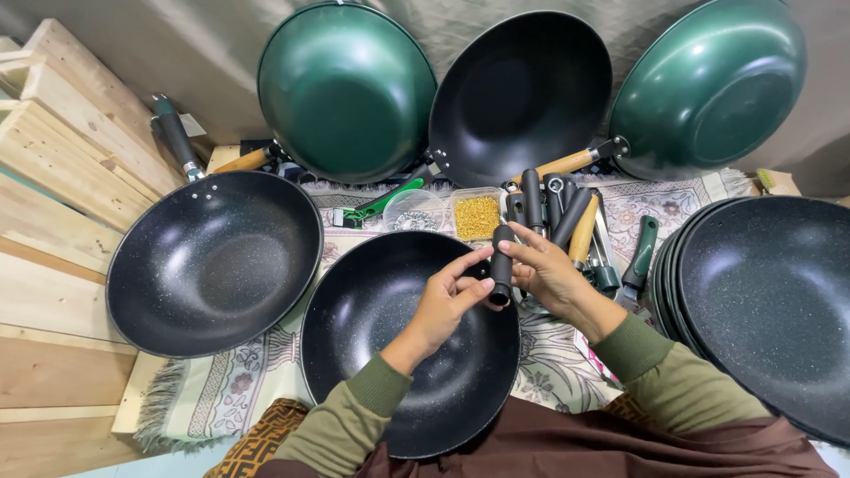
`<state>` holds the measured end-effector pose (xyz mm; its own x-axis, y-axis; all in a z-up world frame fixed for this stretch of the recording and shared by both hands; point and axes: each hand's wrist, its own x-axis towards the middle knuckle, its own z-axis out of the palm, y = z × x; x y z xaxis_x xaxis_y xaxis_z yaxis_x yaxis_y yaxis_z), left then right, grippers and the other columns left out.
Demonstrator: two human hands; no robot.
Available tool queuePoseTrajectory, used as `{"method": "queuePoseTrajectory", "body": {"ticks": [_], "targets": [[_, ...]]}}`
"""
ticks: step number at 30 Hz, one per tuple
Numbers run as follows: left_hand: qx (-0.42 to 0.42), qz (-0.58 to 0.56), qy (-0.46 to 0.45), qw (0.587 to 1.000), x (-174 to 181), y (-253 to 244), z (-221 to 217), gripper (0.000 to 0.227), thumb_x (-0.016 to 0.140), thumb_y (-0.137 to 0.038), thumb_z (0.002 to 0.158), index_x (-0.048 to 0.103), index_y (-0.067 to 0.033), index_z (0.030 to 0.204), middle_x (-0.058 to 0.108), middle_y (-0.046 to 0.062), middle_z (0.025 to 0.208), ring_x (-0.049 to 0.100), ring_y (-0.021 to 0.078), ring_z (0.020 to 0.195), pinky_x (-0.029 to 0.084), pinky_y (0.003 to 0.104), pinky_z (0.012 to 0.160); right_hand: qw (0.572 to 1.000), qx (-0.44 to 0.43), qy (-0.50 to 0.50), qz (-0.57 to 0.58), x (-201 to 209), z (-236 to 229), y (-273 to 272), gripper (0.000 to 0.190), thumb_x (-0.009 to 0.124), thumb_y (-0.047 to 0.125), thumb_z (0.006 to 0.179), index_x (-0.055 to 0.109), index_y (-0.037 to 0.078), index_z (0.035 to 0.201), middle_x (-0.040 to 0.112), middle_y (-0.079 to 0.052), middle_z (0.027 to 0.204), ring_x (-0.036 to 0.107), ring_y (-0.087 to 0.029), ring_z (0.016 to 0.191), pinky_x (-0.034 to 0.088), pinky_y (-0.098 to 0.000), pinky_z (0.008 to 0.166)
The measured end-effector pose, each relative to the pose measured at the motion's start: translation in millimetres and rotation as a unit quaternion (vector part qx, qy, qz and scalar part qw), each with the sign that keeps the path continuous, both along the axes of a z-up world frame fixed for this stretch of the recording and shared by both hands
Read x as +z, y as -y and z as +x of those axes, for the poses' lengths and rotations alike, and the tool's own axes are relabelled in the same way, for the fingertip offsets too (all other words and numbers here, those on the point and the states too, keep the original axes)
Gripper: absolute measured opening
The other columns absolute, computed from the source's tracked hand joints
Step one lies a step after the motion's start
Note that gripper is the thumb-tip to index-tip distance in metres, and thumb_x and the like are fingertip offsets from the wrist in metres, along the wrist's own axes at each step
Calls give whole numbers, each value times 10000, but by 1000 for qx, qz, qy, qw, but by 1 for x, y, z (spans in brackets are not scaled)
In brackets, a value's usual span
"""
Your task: Assembling a wok by attaching a handle or component using a screwdriver and small screws.
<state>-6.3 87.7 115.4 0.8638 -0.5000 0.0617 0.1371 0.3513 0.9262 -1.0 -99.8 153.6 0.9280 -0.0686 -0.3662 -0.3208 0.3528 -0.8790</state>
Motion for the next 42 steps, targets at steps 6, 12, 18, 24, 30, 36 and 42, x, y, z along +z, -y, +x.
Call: {"method": "queuePoseTrajectory", "body": {"ticks": [6,12,18,24,30,36,42], "targets": [[-4,-23,-12,1000,15,1,-7,510,667,-99,1004,532,-6,1487,753,252,870,775,337,823,632,409,863,1000,26,-11,-6,-5,0,0,775,826,220,841,471,102,1519,597,-65,769,732,-171,647,611,-259,540],[-10,-27,-22,999,16,1,-6,457,656,-123,1017,566,5,1447,759,260,889,779,335,838,629,405,865,999,33,-14,-4,-6,1,0,700,805,208,855,528,163,1497,614,-71,733,728,-173,634,605,-260,537],[-12,-31,-30,999,12,2,-5,436,657,-122,1016,584,19,1422,757,260,893,778,337,841,633,417,861,1000,24,-9,2,-3,0,-1,704,804,186,849,533,160,1498,620,-97,745,729,-191,620,613,-274,530],[-8,-35,-30,999,10,3,-4,444,657,-132,1016,572,25,1423,755,257,890,778,335,841,634,415,863,1000,2,16,-16,2,-1,0,723,801,165,857,502,122,1514,611,-103,760,723,-187,603,620,-269,520],[24,7,-22,999,14,6,-6,522,756,-148,948,583,-4,1419,761,211,917,776,275,828,625,362,869,997,-36,51,-41,0,2,5,766,810,139,843,467,109,1528,607,-81,798,728,-180,614,642,-276,547],[64,45,-6,997,-2,10,1,452,807,-142,905,683,-23,1324,781,168,959,775,218,837,618,327,860,996,-41,71,-23,4,8,21,788,840,100,799,465,75,1492,612,-85,848,741,-212,663,661,-329,596],[62,55,11,997,-1,15,5,431,826,-150,890,715,-39,1291,773,153,964,770,214,865,612,333,864,998,4,59,-12,20,0,27,455,809,125,828,655,-21,1230,689,-130,874,755,-241,708,665,-374,612]]}}
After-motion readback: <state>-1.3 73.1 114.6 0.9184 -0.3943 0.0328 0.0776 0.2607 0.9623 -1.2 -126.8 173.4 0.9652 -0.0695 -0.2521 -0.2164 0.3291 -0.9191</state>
